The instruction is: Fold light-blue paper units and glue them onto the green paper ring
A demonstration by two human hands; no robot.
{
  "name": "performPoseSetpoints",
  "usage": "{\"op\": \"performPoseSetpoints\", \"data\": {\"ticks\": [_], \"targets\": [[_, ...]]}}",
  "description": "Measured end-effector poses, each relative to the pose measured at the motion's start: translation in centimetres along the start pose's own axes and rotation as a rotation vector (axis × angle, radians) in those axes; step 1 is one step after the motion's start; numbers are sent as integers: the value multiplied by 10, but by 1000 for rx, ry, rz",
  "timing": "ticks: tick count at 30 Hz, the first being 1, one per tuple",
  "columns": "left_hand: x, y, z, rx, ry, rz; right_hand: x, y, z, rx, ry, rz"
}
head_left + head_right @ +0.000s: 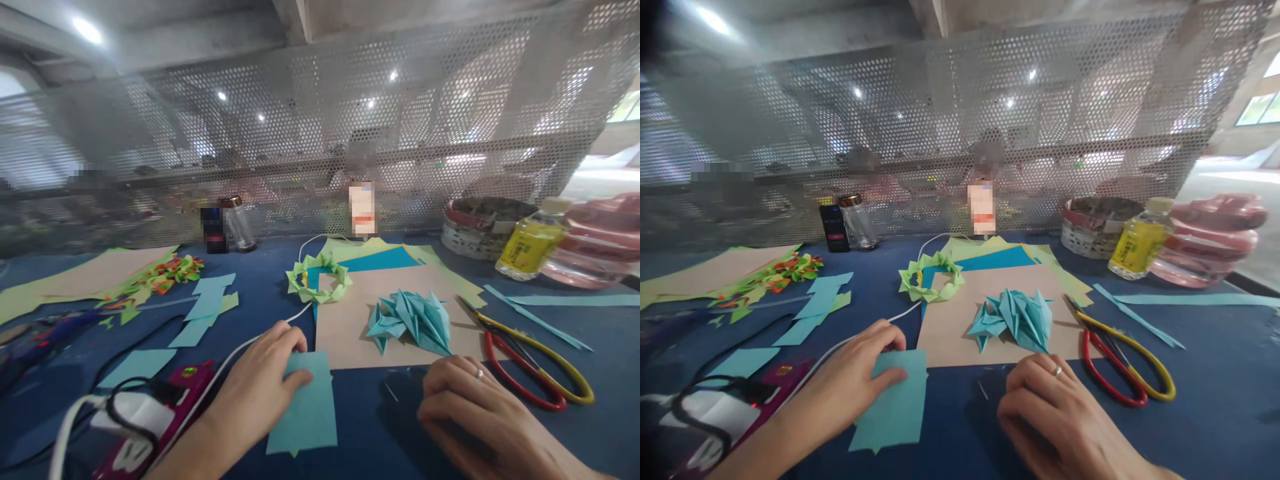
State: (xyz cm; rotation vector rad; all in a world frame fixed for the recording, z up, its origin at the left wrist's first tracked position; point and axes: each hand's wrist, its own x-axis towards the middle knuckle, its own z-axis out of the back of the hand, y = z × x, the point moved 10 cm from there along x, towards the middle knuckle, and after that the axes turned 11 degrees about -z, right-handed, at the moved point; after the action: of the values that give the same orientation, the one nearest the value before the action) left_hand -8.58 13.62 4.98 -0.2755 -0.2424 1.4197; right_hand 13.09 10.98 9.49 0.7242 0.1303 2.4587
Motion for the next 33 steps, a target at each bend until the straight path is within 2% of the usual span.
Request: {"op": "performPoseSetpoints", "data": {"ticks": [5,12,17,20,22,26,28,30,33], "targets": [[1,8,9,28,-74,49,1,-7,-4,47,29,-47],[-3,-5,-2,-6,20,22,-5,-12,-13,139,105,-115],[-3,2,-2,35,11,57,-8,-14,-16,117,133,-119],[-5,9,7,57,-37,83,-8,-15,-19,102,151,-120],[-9,11,20,37,-102,100,-7,-13,-18,100,145,-114],[-17,6,44,-157,-261,105,-9,-14,-9,93,73,-157],[-15,-6,39,-324,-252,73,-12,-16,0,105,-9,-205],[-9,-24,22,-496,-179,27,-16,-21,6,144,-63,-270],[0,-52,-8,-698,-53,-34,-20,-30,1,220,-33,-371]]}}
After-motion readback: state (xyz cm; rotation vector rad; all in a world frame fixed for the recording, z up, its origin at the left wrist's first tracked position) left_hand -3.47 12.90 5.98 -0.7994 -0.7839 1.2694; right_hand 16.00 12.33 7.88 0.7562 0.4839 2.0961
